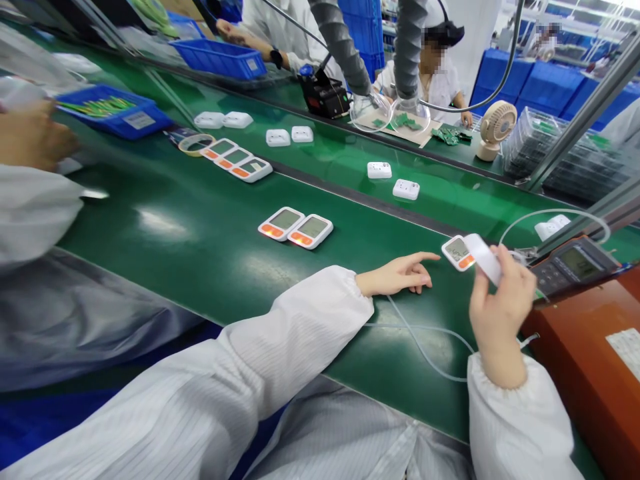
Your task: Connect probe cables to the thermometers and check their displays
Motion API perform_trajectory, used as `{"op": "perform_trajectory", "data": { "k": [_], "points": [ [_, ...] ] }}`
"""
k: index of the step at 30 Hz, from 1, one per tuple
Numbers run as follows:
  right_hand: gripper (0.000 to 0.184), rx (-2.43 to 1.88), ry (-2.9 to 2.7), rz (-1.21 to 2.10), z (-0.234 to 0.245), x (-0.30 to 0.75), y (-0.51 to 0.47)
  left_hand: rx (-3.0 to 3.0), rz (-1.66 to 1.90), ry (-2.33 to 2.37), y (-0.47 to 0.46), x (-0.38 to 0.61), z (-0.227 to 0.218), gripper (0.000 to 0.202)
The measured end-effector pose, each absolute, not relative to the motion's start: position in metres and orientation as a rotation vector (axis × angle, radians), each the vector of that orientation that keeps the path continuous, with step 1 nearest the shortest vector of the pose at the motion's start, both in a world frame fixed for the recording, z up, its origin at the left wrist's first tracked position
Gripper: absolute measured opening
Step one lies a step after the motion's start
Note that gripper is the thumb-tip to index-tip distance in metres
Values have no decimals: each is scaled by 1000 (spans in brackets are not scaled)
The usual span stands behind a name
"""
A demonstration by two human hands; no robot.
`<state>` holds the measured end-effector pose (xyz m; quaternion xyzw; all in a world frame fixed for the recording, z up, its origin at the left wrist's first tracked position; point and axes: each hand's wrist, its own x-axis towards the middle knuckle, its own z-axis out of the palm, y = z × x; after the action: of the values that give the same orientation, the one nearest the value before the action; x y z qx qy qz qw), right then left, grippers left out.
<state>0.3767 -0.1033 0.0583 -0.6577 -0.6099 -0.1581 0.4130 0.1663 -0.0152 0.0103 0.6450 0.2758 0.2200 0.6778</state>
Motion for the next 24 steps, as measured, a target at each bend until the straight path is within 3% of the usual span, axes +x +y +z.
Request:
{"op": "perform_trajectory", "data": {
  "k": [4,16,24],
  "points": [
    [44,-1823,-1579,-517,70,396,-105,1472,461,661,-17,167,11,54],
    [30,-2116,-1874,127,43,403,-97,1509,491,675,-16,169,2,48],
    [30,-2399,-1897,43,45,409,-94,1525,486,678,-15,169,2,44]
  ]
}}
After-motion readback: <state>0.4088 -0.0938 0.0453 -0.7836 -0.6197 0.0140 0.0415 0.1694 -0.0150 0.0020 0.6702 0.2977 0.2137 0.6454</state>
